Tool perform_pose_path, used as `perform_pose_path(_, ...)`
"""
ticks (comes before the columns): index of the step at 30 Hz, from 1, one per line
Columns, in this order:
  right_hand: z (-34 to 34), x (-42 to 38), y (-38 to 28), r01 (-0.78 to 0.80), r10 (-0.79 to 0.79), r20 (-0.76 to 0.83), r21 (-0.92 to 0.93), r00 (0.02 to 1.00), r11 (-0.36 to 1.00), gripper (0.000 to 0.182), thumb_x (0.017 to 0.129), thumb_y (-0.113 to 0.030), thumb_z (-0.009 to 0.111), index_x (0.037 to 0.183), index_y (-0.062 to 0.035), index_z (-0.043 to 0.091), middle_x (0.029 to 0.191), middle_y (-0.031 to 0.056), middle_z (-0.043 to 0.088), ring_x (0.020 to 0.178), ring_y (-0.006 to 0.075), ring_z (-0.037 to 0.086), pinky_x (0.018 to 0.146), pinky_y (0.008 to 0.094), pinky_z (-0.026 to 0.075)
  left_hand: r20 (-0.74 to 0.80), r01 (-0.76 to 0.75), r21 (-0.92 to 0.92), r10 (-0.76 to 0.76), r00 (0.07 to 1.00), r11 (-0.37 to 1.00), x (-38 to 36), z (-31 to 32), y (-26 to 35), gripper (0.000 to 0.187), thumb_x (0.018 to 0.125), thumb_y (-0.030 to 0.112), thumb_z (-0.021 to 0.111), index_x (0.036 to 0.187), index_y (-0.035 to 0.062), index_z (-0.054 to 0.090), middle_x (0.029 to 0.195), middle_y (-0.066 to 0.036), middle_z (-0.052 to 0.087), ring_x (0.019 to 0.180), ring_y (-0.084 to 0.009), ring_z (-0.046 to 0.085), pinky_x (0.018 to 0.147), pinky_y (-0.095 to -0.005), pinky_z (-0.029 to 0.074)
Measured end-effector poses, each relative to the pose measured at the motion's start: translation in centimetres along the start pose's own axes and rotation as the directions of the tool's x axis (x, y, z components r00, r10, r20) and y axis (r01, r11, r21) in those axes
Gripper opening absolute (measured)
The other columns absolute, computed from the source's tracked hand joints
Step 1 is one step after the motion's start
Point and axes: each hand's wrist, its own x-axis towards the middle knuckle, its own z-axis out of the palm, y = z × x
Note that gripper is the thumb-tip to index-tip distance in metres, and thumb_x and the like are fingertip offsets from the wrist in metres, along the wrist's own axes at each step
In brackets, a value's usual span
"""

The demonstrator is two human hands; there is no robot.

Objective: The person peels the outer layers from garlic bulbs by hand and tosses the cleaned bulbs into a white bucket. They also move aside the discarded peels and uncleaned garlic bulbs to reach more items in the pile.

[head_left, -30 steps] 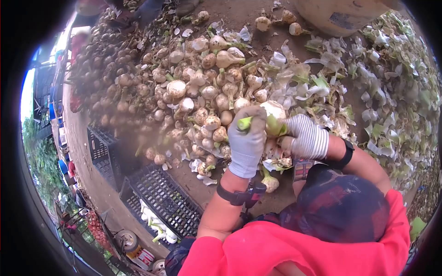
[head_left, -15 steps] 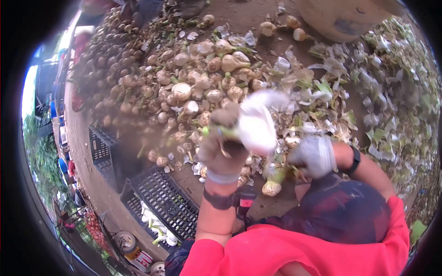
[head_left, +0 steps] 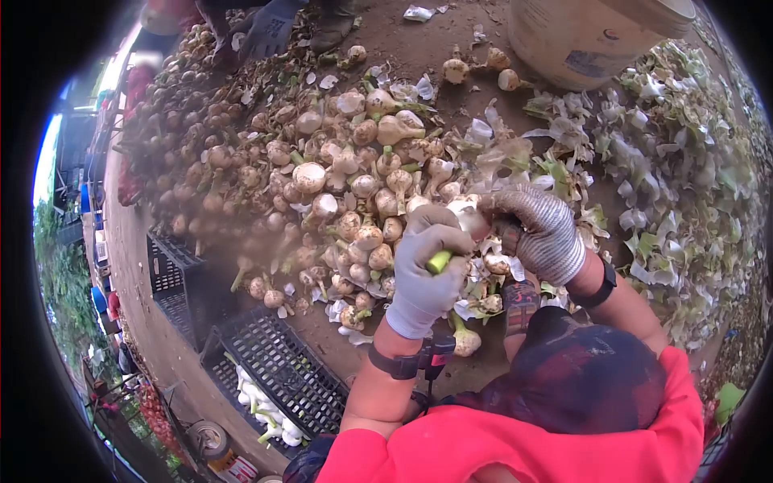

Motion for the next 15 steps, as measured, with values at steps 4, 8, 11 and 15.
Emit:
perform_pose_path(4,-0.4,1.2,5.8,-0.230,0.217,-0.113,-0.122,0.970,0.966,0.018,0.074,0.003,0.060,0.090,-0.0037,0.061,0.082,0.0149,0.061,0.077,0.0315,0.060,0.069,0.0375,0.050,0.246,0.025,-0.038,-0.015,0.969,0.999,-1.2,-1.4,2.4,0.018,0.058,-0.007,0.055,0.069,0.0059,0.061,0.085,-0.005,0.054,0.083,-0.0184,0.052,0.076,-0.0303,0.042)
perform_pose_path(8,-2.7,-1.6,8.3,-0.099,0.461,0.558,-0.558,0.690,0.824,0.021,0.073,-0.007,0.056,0.090,-0.0088,0.068,0.089,0.0162,0.065,0.086,0.0337,0.062,0.074,0.0434,0.049,0.173,0.070,-0.438,0.007,0.985,0.896,-2.0,-2.8,2.6,0.013,0.059,-0.002,0.055,0.067,0.0079,0.058,0.088,-0.005,0.053,0.086,-0.0214,0.051,0.080,-0.0346,0.041)
perform_pose_path(11,-4.6,-3.9,5.8,0.022,0.482,0.593,-0.645,0.644,0.764,0.030,0.073,-0.005,0.055,0.099,-0.0109,0.067,0.096,0.0158,0.065,0.093,0.0331,0.062,0.079,0.0440,0.049,-0.019,0.019,-0.850,-0.066,0.998,0.526,-2.5,-4.4,-0.1,0.006,0.065,0.010,0.053,0.066,0.0100,0.047,0.088,-0.005,0.050,0.087,-0.0240,0.049,0.087,-0.0392,0.043)
perform_pose_path(15,-2.8,-0.3,-0.2,-0.459,0.471,0.402,-0.133,0.785,0.878,0.046,0.076,-0.003,0.061,0.120,-0.0115,0.056,0.091,0.0147,0.063,0.083,0.0282,0.065,0.071,0.0359,0.052,-0.075,-0.054,-0.992,-0.197,0.978,0.110,-3.8,-5.0,-2.0,0.016,0.063,0.026,0.056,0.071,0.0140,0.048,0.097,-0.005,0.052,0.104,-0.0251,0.050,0.102,-0.0492,0.036)
